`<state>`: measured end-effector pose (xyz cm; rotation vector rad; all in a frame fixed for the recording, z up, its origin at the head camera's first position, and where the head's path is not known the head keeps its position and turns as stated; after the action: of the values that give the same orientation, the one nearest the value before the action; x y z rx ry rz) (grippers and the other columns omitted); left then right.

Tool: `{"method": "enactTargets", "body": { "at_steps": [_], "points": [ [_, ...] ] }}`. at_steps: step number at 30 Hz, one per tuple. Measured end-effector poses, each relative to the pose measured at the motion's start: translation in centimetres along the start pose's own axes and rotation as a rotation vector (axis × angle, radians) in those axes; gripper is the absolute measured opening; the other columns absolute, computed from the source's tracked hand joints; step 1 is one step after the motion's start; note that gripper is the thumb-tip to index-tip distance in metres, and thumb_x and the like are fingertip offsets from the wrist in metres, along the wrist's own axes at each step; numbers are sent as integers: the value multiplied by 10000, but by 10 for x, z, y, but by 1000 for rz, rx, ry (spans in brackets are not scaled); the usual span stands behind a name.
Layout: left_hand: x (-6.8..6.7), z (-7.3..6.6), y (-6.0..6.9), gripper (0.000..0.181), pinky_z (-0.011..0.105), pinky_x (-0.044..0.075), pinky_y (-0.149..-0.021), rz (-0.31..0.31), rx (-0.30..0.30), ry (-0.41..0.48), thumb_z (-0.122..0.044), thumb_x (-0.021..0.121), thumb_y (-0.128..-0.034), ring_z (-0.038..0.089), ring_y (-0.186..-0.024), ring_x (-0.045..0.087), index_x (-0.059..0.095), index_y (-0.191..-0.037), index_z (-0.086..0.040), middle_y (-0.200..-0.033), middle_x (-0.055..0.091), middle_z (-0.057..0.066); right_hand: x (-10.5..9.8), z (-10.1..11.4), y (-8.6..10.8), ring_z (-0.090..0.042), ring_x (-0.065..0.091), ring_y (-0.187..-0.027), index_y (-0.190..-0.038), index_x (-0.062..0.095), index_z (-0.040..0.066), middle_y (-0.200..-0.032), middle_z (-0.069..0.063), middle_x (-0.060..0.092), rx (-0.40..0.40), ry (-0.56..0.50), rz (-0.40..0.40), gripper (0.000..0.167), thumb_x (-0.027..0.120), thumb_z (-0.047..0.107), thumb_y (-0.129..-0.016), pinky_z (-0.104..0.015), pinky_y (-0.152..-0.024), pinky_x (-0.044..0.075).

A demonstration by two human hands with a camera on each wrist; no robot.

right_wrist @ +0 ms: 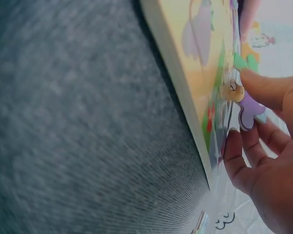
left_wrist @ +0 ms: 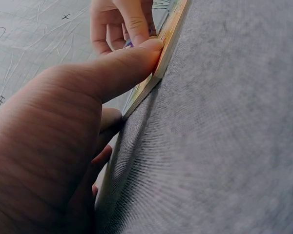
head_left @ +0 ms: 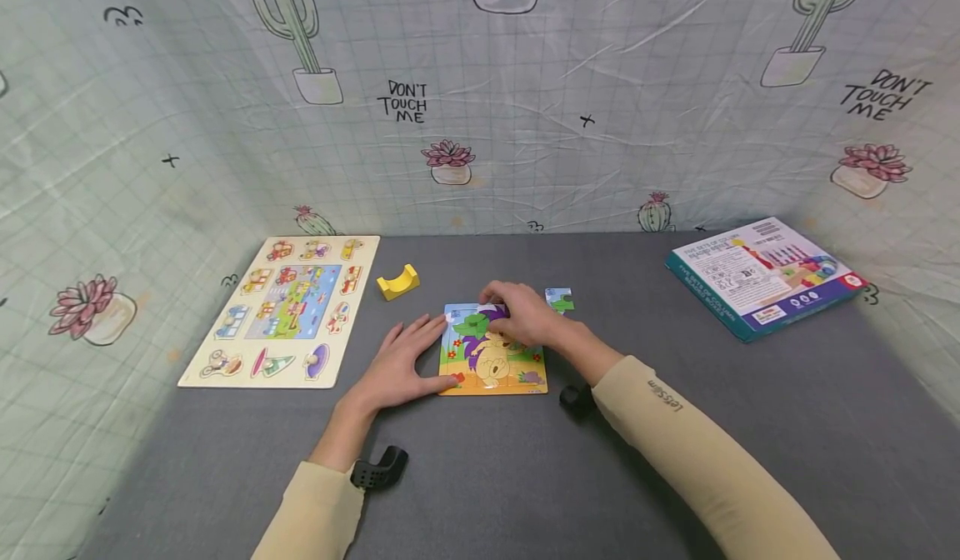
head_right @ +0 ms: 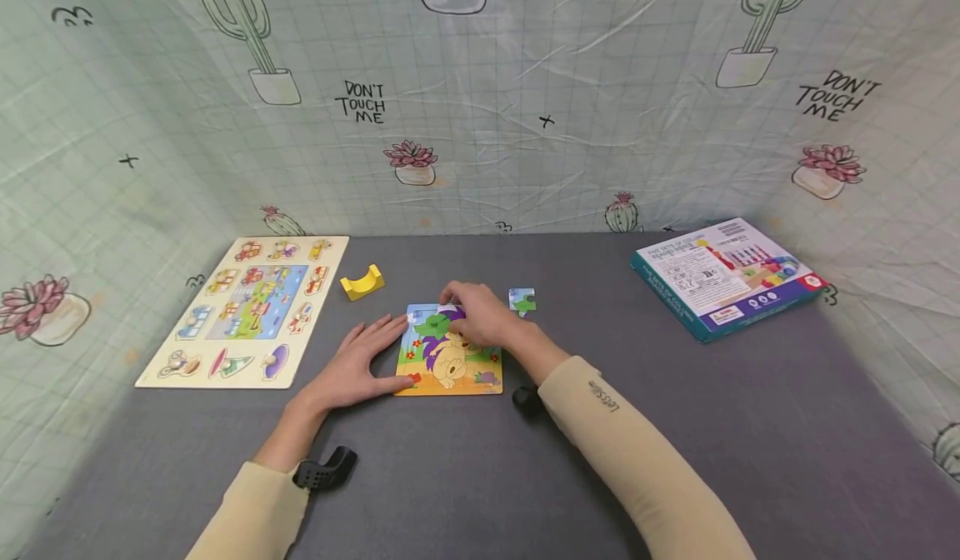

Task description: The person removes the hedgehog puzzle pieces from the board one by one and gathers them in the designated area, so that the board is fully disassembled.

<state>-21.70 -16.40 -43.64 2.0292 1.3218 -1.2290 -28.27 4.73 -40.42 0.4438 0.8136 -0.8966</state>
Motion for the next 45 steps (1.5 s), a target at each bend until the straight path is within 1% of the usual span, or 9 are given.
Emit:
{"method": "enactTargets", "body": {
  "at_steps": [4,9,15,21,24,30,33,38,45],
  "points": [
    [0,0,1,901,605,99,-1181,-5,4,2,-519,768,-829,350,-1484,265,437,-1536,-68,-1581,402,90,-2,-1,1,-220,599,-1038,-1222,636,75,-1164,-80,652,0,-48,-16,255,689,94,-974,-395,-922,510],
    [0,0,1,899,608,102,-1178,-6,8,5,-514,769,-830,353,-1482,268,437,-1535,-67,-1580,403,93,-4,-2,1,-199,599,-963,-1191,653,76,-1116,-65,665,10,-51,-11,198,659,117,-997,-372,-869,514],
    [0,0,0,901,610,101,-1178,-8,10,6,-517,769,-828,350,-1484,266,438,-1536,-70,-1581,401,88,-4,0,0,-206,600,-949,-1196,625,83,-1141,-96,660,4,14,19,177,614,121,-1024,-382,-853,513],
    [0,0,0,901,610,101,-1178,-9,7,3,-517,770,-830,349,-1483,267,436,-1537,-70,-1583,400,85,-7,7,0,-231,635,-1001,-1208,618,67,-1163,-121,673,-38,91,37,188,606,109,-1025,-400,-883,530],
    [-1,1,0,902,609,102,-1178,-10,6,4,-513,776,-829,347,-1483,268,436,-1537,-71,-1581,402,86,-9,9,0,-217,640,-957,-1197,615,74,-1126,-107,681,-59,102,49,176,610,111,-1025,-381,-837,533],
    [0,0,0,904,607,102,-1179,-5,9,1,-524,768,-832,347,-1485,265,432,-1540,-74,-1585,396,80,-14,3,0,-172,601,-787,-1165,619,96,-977,-42,691,-32,-15,41,142,610,133,-1028,-348,-726,480],
    [0,0,0,904,605,99,-1180,-4,6,0,-532,765,-831,345,-1486,264,434,-1539,-77,-1586,396,76,-17,0,1,-165,618,-813,-1164,632,94,-971,-26,697,-20,-75,32,150,623,140,-1022,-350,-754,485],
    [1,1,0,913,605,94,-1181,1,-8,2,-548,759,-829,345,-1489,255,431,-1543,-82,-1587,394,74,-27,-6,4,-175,626,-890,-1173,667,79,-1025,-31,685,-26,-117,10,180,656,135,-1001,-365,-814,514],
    [1,0,0,917,597,94,-1184,3,-6,0,-544,759,-824,342,-1491,252,431,-1542,-78,-1586,395,78,-53,-23,10,-207,609,-868,-1176,681,51,-972,-44,671,-10,-150,-64,209,691,90,-971,-359,-780,510]
  ]
}}
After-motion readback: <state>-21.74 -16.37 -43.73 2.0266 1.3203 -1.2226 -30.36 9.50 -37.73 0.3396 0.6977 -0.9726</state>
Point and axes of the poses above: each hand's wrist, its own y-axis away from the middle knuckle, its own x-axis out of the palm, z = x × y, the point moved 4 cm from there along -y, towards the middle knuckle
